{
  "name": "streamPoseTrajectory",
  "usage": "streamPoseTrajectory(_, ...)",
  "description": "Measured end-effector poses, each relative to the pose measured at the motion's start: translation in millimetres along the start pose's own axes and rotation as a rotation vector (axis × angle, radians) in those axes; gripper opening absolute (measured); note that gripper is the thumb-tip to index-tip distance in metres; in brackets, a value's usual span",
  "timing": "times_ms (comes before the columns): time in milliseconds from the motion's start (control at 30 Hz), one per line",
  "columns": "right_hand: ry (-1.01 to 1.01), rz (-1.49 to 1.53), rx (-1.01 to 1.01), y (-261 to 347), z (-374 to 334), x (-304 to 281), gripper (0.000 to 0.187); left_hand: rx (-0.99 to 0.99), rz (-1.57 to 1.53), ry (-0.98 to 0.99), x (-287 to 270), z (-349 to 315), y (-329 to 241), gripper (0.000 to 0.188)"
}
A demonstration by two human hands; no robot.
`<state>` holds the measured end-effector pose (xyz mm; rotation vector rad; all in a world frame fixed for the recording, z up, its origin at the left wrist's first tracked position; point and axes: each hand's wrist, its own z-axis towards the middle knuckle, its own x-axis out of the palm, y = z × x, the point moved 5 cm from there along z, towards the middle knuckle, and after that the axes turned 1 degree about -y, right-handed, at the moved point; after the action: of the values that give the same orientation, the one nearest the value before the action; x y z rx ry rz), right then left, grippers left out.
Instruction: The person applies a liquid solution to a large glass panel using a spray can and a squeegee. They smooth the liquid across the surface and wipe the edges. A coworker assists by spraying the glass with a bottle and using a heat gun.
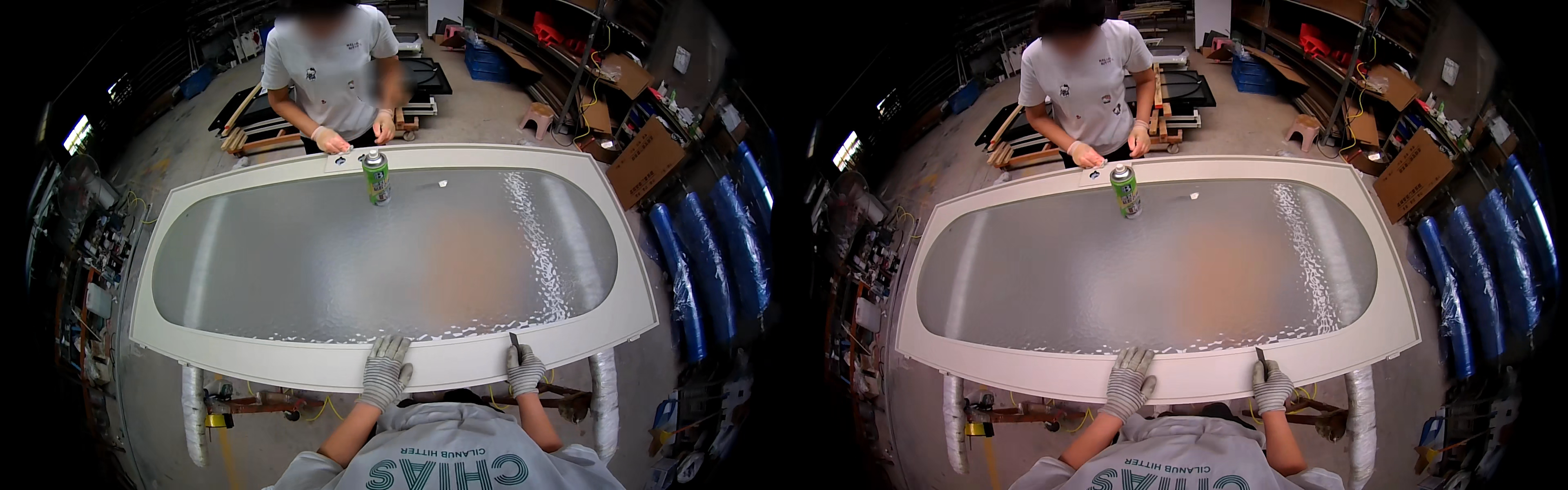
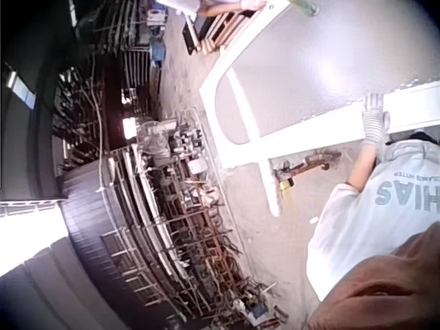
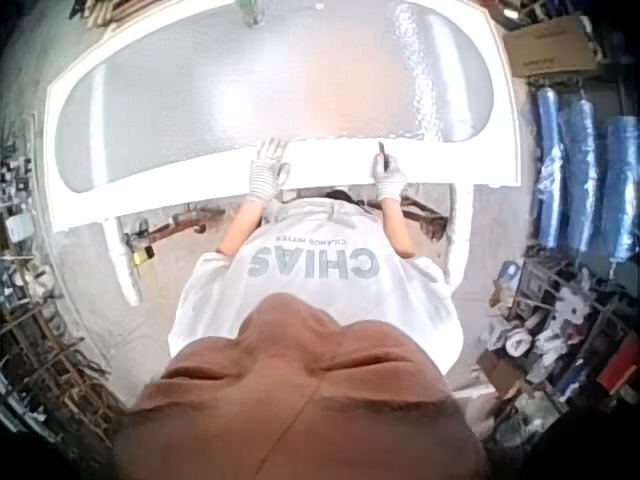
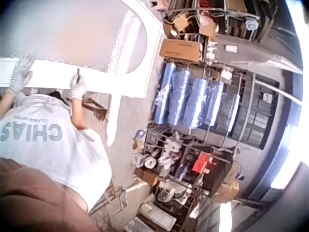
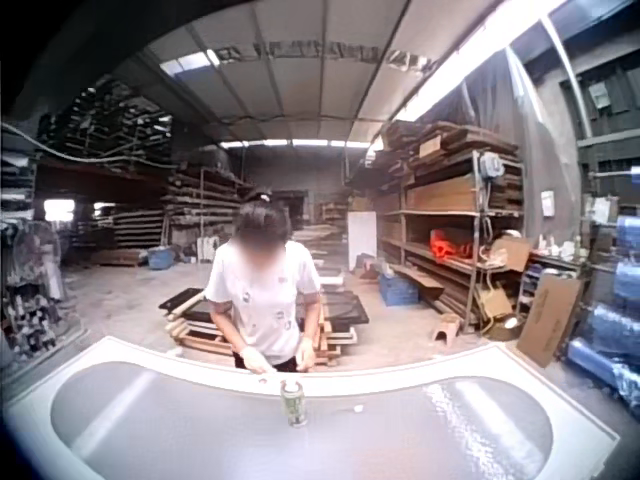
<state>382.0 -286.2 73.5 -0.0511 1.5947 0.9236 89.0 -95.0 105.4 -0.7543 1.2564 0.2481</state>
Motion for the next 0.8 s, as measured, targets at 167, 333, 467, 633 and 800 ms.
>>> streamPoseTrajectory(167, 0.031, 0.005, -0.003, 20.1, -1.3, -1.4, 0.033, -0.303, 0.204, -0.106, -42.6, -59.2, 86.5, 0.063)
streamPoseTrajectory(333, -0.044, 0.014, -0.049, 28.5, -8.9, -11.8, 0.03, -0.559, 0.268, -0.135, -61.7, -86.6, 161.0, 0.065)
streamPoseTrajectory(467, -0.074, -0.013, -0.055, 25.0, -12.8, -11.6, 0.028, -0.599, 0.284, -0.207, -56.4, -78.3, 131.0, 0.067)
streamPoseTrajectory(633, -0.09, 0.101, -0.071, 18.9, -6.4, -7.9, 0.027, -0.472, 0.244, -0.236, -25.4, -61.4, 81.3, 0.069)
streamPoseTrajectory(800, -0.096, 0.143, -0.075, 15.7, 0.0, -6.9, 0.028, -0.439, 0.206, -0.246, -29.3, -57.5, 67.7, 0.069)
